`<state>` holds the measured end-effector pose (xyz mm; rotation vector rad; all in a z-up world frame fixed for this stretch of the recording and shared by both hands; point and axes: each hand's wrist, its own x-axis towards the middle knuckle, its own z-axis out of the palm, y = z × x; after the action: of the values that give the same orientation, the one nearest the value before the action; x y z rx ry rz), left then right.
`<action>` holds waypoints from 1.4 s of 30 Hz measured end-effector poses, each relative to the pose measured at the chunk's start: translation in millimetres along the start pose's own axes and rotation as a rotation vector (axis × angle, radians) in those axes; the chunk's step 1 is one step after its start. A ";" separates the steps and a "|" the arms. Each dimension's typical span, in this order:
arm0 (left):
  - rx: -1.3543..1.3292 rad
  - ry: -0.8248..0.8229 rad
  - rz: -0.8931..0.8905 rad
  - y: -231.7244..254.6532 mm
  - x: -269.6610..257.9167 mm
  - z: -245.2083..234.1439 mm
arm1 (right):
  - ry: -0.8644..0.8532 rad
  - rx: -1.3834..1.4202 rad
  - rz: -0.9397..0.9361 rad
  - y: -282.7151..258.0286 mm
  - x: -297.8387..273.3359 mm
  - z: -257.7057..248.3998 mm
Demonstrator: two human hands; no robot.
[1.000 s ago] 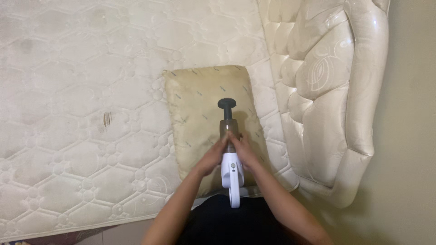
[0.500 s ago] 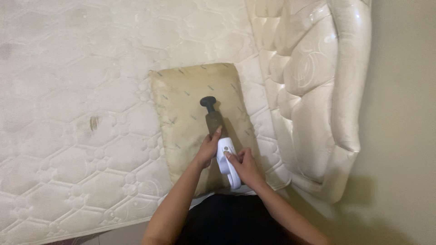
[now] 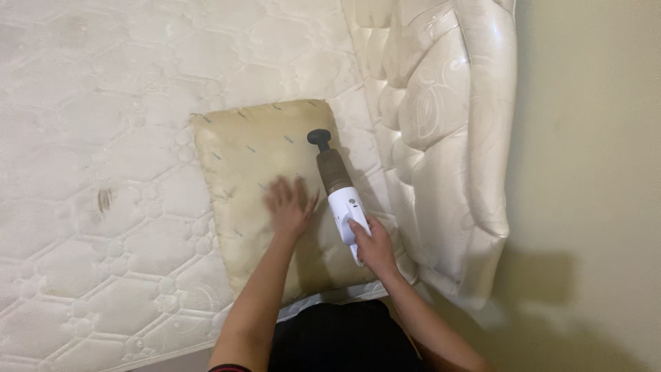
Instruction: The person vacuums a pillow on a bed using a handheld vacuum cleaner, moving the nozzle across the surface and flipping the pillow to clean both sides.
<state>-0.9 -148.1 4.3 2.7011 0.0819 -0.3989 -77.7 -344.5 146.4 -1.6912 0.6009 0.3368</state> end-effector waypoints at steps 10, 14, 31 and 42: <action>0.220 -0.338 -0.163 -21.3 -52.0 -11.1 | 0.028 -0.035 -0.005 4.4 15.9 -31.0; 0.216 -0.398 -0.180 -24.9 -60.4 -4.1 | 0.013 0.013 -0.011 13.9 24.8 -30.8; 0.143 -0.400 -0.182 -23.6 -113.1 8.5 | 0.077 -0.071 0.035 -15.8 28.8 -26.2; -0.426 0.179 0.028 -19.4 -100.3 -23.2 | -0.038 -0.087 -0.013 -10.1 126.5 -14.7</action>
<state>-93.0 -120.9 46.1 2.3066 0.1600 -0.1115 30.4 -383.4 90.3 -1.7672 0.5538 0.3900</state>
